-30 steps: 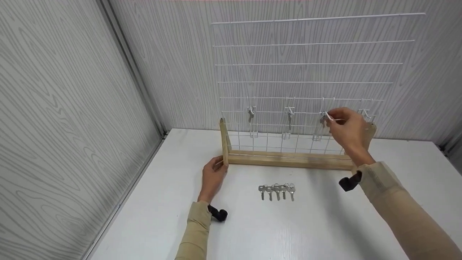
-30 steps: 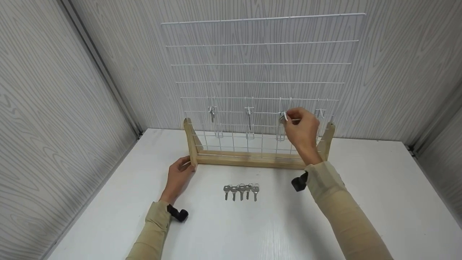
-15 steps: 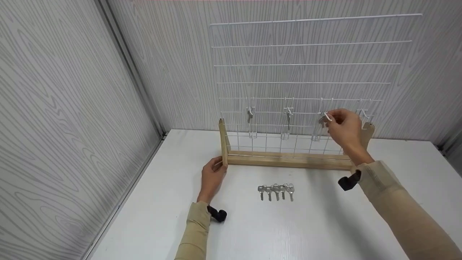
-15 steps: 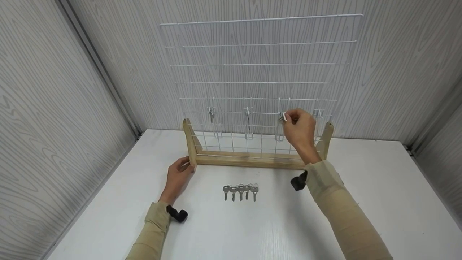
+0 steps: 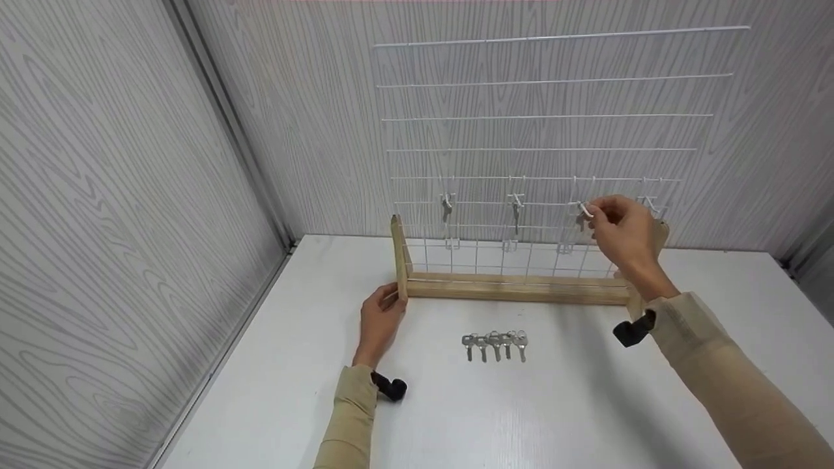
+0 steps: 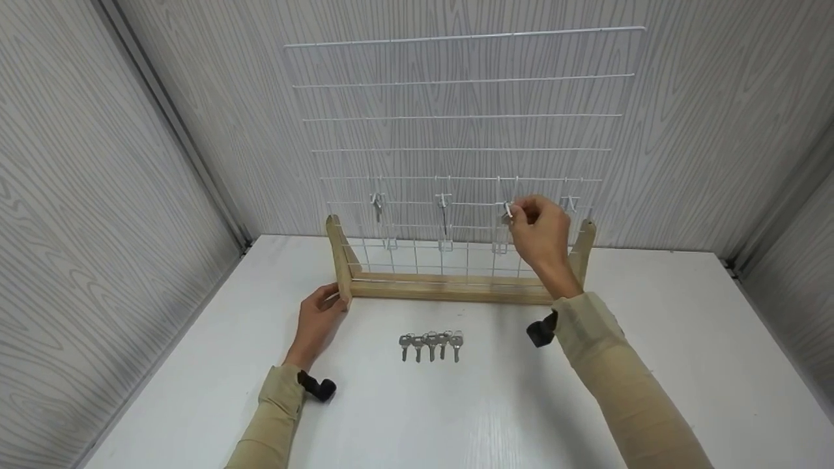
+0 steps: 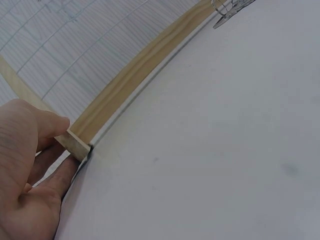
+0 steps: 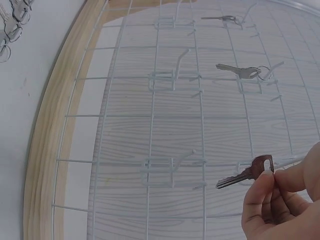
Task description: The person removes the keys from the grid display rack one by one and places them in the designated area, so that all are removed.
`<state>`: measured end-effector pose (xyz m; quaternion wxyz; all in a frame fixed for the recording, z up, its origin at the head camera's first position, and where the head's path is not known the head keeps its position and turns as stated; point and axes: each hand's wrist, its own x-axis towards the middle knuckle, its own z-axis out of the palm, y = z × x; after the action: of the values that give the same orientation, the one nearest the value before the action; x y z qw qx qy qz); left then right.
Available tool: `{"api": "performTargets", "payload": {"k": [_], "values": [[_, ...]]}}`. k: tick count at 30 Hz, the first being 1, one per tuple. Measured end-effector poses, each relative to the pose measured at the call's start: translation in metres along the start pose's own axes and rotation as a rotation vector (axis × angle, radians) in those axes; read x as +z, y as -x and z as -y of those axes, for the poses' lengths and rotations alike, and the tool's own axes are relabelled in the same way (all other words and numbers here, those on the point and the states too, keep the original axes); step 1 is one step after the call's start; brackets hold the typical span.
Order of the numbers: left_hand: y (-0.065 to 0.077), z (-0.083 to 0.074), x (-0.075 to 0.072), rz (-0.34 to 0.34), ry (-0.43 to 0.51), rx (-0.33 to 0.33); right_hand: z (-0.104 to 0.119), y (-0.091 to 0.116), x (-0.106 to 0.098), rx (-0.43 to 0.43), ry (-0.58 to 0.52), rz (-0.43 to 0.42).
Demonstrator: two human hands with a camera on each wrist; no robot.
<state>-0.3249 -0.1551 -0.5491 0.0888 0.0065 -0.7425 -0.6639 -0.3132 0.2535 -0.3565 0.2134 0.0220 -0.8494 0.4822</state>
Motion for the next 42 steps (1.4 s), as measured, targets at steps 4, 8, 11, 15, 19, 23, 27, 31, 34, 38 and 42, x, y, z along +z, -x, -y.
{"api": "performTargets", "payload": {"k": [4,8,11,15,19,23,27,31,34,38,42], "values": [[0.0,0.0,-0.001,-0.004,0.002,-0.006,0.002,0.003,-0.002,-0.003,0.014,0.004],[0.001,0.0,-0.002,-0.005,0.014,-0.001,0.003,0.004,-0.003,-0.013,0.025,0.001],[0.001,0.0,-0.003,-0.003,0.012,0.003,0.003,0.005,-0.004,-0.034,0.02,0.005],[0.001,0.001,-0.004,-0.004,-0.004,0.008,0.002,0.007,-0.005,-0.066,-0.006,0.013],[0.0,0.001,-0.004,-0.006,-0.018,0.013,0.003,0.009,-0.007,-0.083,-0.021,0.025],[0.001,-0.001,-0.004,-0.011,-0.022,0.012,0.005,0.012,-0.01,-0.079,-0.017,0.031],[0.001,-0.001,-0.004,-0.01,-0.005,0.007,0.007,0.015,-0.013,-0.081,-0.014,0.032],[0.001,0.0,-0.004,-0.004,0.004,0.008,0.007,0.018,-0.016,-0.097,-0.024,0.044],[0.0,0.0,-0.003,-0.003,0.005,0.005,0.007,0.019,-0.019,-0.098,-0.032,0.053],[0.0,0.0,-0.001,0.006,0.012,-0.002,0.005,0.019,-0.024,-0.093,-0.016,0.057],[0.0,0.0,0.0,0.004,0.009,0.003,0.001,0.02,-0.028,-0.1,0.003,0.066]]}}
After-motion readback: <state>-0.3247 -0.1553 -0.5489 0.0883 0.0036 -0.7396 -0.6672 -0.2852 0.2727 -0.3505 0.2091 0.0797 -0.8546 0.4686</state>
